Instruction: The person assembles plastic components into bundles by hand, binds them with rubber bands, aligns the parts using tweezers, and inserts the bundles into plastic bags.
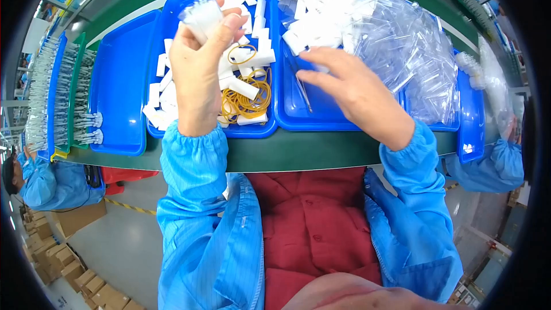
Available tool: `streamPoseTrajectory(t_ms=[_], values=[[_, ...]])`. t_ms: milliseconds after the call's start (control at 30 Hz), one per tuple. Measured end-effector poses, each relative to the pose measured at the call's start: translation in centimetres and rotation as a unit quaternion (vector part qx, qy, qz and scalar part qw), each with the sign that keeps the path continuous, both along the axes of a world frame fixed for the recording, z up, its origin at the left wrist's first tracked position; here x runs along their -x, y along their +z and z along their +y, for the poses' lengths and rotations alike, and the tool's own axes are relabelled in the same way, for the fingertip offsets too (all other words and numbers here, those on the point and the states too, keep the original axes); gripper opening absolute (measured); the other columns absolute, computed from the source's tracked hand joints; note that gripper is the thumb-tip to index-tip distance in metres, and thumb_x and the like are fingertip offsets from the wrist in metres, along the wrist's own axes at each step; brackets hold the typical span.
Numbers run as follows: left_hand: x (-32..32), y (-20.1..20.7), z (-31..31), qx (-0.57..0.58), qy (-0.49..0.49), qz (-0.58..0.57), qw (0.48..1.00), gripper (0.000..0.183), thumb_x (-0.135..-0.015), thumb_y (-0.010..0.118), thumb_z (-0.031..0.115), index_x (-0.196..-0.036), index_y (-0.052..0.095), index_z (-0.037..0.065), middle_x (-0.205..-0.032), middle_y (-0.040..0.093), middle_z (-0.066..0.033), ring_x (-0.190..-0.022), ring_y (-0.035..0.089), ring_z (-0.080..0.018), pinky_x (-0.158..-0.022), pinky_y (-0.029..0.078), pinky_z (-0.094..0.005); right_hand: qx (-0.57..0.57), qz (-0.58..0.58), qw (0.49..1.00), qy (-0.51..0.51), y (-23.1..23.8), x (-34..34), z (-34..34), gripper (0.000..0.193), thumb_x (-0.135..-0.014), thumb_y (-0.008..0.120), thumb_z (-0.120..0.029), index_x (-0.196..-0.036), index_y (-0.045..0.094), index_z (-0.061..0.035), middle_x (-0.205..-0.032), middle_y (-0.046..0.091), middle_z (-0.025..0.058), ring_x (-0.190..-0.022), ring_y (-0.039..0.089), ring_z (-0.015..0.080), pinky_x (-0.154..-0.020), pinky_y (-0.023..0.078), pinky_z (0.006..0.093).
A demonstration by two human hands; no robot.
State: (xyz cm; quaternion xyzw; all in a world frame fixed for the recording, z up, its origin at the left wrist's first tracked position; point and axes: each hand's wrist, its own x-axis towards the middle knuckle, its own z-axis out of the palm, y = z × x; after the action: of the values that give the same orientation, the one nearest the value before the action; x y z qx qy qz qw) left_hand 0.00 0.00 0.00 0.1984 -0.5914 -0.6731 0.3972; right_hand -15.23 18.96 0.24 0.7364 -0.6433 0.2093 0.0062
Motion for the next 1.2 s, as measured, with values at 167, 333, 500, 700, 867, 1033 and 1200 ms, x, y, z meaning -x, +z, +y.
streamPoseTrajectory(t_ms=[167,333,500,700,867,1033,1200], values=[[-0.6,0.6,-0.3,0.054,0.103,0.014,0.993,0.041,-0.079,0.081,0.018,-0.109,0.058,0.001,-0.098,0.070,-0.0099,-0.087,0.069,-0.0181,-0.072,0.053,-0.0271,0.103,0.077,0.992,-0.010,2.9,-0.3,-2.3,0.021,-0.079,0.061,-0.005,-0.099,0.066,-0.0061,-0.104,0.063,0.0097,-0.101,0.059,0.0268,-0.084,0.047,0.0365],[-0.6,-0.5,-1.8,0.033,0.144,0.046,0.988,0.046,-0.077,0.082,0.015,-0.112,0.057,-0.003,-0.085,0.064,-0.0033,-0.072,0.059,-0.0105,-0.065,0.045,-0.0248,0.089,0.117,0.989,0.022,-0.6,-2.1,-9.5,0.011,-0.081,0.064,-0.010,-0.092,0.067,-0.0085,-0.093,0.062,0.0057,-0.093,0.058,0.0249,-0.078,0.045,0.0379],[-0.7,-0.9,-2.1,0.005,0.099,0.025,0.995,0.032,-0.081,0.077,0.011,-0.107,0.061,0.000,-0.088,0.065,-0.0045,-0.075,0.060,-0.0110,-0.068,0.046,-0.0265,0.074,-0.004,0.997,0.002,0.2,-0.9,-10.5,0.012,-0.085,0.067,-0.016,-0.094,0.068,-0.0078,-0.088,0.063,0.0053,-0.089,0.061,0.0207,-0.078,0.045,0.0354],[-0.1,-0.5,0.5,0.006,-0.054,0.103,0.993,0.017,-0.083,0.075,0.007,-0.094,0.063,0.002,-0.099,0.071,-0.0116,-0.090,0.068,-0.0193,-0.080,0.052,-0.0278,0.010,-0.501,0.865,-0.015,3.8,-0.9,-6.9,0.023,-0.093,0.065,-0.023,-0.097,0.068,-0.0003,-0.092,0.070,0.0057,-0.085,0.064,0.0138,-0.080,0.050,0.0284],[-0.5,0.2,2.3,0.041,-0.120,-0.017,0.992,0.015,-0.084,0.072,0.007,-0.093,0.061,0.004,-0.089,0.071,-0.0111,-0.087,0.069,-0.0186,-0.080,0.054,-0.0305,-0.006,-0.640,0.766,0.054,3.4,0.3,-2.8,0.022,-0.094,0.059,-0.017,-0.109,0.065,-0.0024,-0.110,0.066,0.0095,-0.103,0.060,0.0158,-0.094,0.044,0.0277],[-0.1,0.8,3.7,-0.034,-0.263,-0.039,0.963,0.018,-0.080,0.074,0.010,-0.091,0.063,0.001,-0.082,0.069,-0.0093,-0.075,0.066,-0.0148,-0.070,0.053,-0.0284,0.206,-0.613,0.763,0.020,2.1,-2.1,-2.3,0.047,-0.088,0.066,-0.013,-0.133,0.052,-0.0061,-0.135,0.056,0.0127,-0.121,0.056,0.0215,-0.100,0.043,0.0359],[0.8,-0.1,4.7,0.251,-0.234,-0.065,0.937,0.021,-0.078,0.072,0.010,-0.093,0.063,0.000,-0.081,0.066,-0.0051,-0.073,0.061,-0.0120,-0.069,0.050,-0.0297,0.068,-0.035,0.993,0.092,4.0,-0.9,-1.9,0.074,-0.070,0.082,-0.043,-0.130,0.056,-0.0087,-0.128,0.061,0.0088,-0.119,0.058,0.0258,-0.110,0.032,0.0476]])
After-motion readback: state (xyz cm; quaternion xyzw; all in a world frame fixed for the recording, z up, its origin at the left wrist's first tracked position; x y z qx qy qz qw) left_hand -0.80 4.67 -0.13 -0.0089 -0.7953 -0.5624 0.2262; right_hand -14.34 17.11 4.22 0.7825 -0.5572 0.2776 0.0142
